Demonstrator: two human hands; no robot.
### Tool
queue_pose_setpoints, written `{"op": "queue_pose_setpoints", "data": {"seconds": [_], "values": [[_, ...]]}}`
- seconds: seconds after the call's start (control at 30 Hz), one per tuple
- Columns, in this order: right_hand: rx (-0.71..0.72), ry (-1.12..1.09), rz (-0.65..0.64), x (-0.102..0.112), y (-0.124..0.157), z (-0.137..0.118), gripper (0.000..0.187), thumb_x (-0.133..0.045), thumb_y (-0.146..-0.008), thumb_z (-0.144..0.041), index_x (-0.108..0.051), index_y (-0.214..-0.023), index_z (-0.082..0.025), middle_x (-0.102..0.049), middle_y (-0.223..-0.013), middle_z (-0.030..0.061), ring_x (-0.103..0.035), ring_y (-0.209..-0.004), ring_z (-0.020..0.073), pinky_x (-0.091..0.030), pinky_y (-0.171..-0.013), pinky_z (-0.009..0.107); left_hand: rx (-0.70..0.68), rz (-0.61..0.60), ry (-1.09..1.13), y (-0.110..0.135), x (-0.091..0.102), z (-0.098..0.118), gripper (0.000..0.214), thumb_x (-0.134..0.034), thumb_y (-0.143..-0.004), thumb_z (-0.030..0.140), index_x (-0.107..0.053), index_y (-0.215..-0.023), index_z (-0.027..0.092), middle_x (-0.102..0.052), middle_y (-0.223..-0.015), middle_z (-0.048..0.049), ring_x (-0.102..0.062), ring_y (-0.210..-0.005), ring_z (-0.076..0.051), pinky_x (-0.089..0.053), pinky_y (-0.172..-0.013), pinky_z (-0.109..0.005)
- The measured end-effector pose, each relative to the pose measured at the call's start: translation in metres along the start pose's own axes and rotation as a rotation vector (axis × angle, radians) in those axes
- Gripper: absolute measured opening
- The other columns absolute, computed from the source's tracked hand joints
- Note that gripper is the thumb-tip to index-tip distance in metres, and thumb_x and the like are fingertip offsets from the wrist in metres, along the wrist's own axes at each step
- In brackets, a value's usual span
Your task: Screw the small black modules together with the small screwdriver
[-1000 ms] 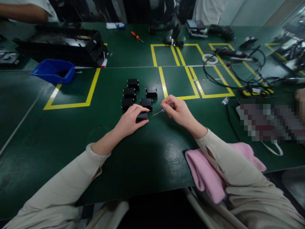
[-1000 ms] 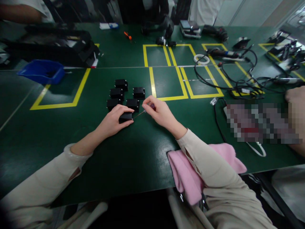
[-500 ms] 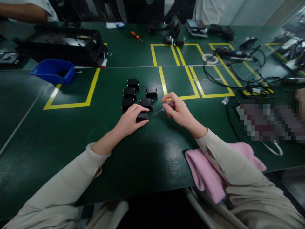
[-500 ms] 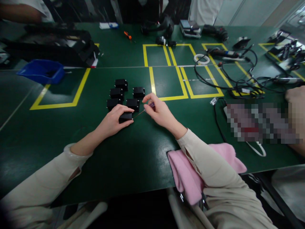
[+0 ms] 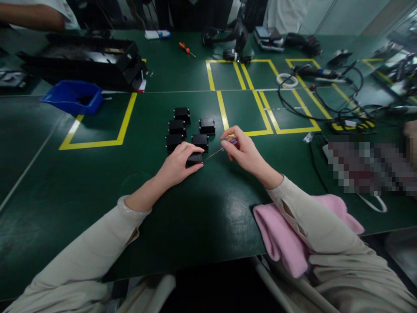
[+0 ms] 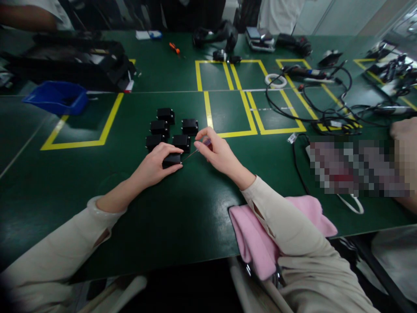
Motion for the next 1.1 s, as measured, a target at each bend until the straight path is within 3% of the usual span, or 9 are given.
{"op": "queue_pose_setpoints", "data": {"seconds": [0.1, 0.3, 0.5, 0.67, 0.87, 1.1], "values": [[-0.017, 0.022, -0.006, -0.0001, -0.0002, 0.0003, 0.021, -0.059, -0.105, -0.041, -0.051, -0.097, -0.024, -0.046, -0.056, -0.0104, -0.045, -0.044, 0.0095, -0.032, -0.049, 0.027, 0.003, -0.004, -0.002, -0.0002, 0.0003, 0.0006, 0.036, -0.068, -0.098, 0.031, -0.061, -0.132, 0.022, -0.063, -0.131, -0.0112, -0.061, -0.127, -0.032, -0.051, -0.109, -0.05], [-0.007, -0.025, -0.003, 0.0, 0.0001, -0.0006, 0.01, -0.057, -0.104, -0.03, -0.051, -0.109, -0.024, -0.05, -0.064, -0.0095, -0.05, -0.047, 0.0096, -0.036, -0.051, 0.027, 0.005, -0.01, -0.002, 0.0, 0.001, 0.0015, 0.036, -0.068, -0.098, 0.031, -0.061, -0.132, 0.023, -0.063, -0.132, -0.0114, -0.06, -0.127, -0.032, -0.051, -0.109, -0.052], [-0.032, 0.025, -0.006, 0.0013, -0.0008, -0.0003, 0.022, -0.061, -0.104, -0.041, -0.052, -0.093, -0.024, -0.048, -0.055, -0.0099, -0.045, -0.044, 0.009, -0.032, -0.049, 0.027, 0.015, -0.015, 0.009, -0.0003, 0.0012, 0.0012, 0.037, -0.068, -0.098, 0.032, -0.061, -0.133, 0.024, -0.063, -0.132, -0.011, -0.06, -0.128, -0.032, -0.051, -0.109, -0.052], [-0.008, -0.009, -0.006, 0.0007, -0.0005, -0.0004, 0.011, -0.06, -0.103, -0.032, -0.053, -0.103, -0.023, -0.052, -0.063, -0.0093, -0.049, -0.047, 0.0084, -0.036, -0.052, 0.026, 0.018, -0.012, 0.012, -0.0005, 0.0011, 0.0012, 0.036, -0.069, -0.097, 0.031, -0.062, -0.132, 0.024, -0.063, -0.131, -0.0106, -0.06, -0.127, -0.032, -0.051, -0.109, -0.051], [-0.023, 0.028, -0.029, 0.0011, -0.0007, -0.0003, 0.02, -0.06, -0.104, -0.04, -0.054, -0.095, -0.023, -0.048, -0.056, -0.0099, -0.046, -0.045, 0.009, -0.033, -0.05, 0.026, 0.016, -0.011, 0.015, -0.0003, 0.0012, 0.0011, 0.036, -0.068, -0.097, 0.031, -0.062, -0.132, 0.023, -0.063, -0.131, -0.0113, -0.06, -0.127, -0.032, -0.051, -0.108, -0.052], [0.003, 0.024, -0.014, 0.0008, -0.0005, -0.002, 0.012, -0.061, -0.103, -0.033, -0.054, -0.102, -0.023, -0.05, -0.063, -0.0082, -0.048, -0.051, 0.0102, -0.034, -0.053, 0.027, 0.005, -0.01, 0.012, -0.0004, 0.0019, 0.002, 0.036, -0.068, -0.098, 0.032, -0.061, -0.132, 0.023, -0.063, -0.131, -0.0116, -0.061, -0.126, -0.032, -0.051, -0.108, -0.052]]}}
Point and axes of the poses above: each hand's wrist, its own y-axis away from the middle knuckle, its own x-axis out of the back of the hand, z = x × y, the point moved 1 cm from there along -y, towards the middle knuckle
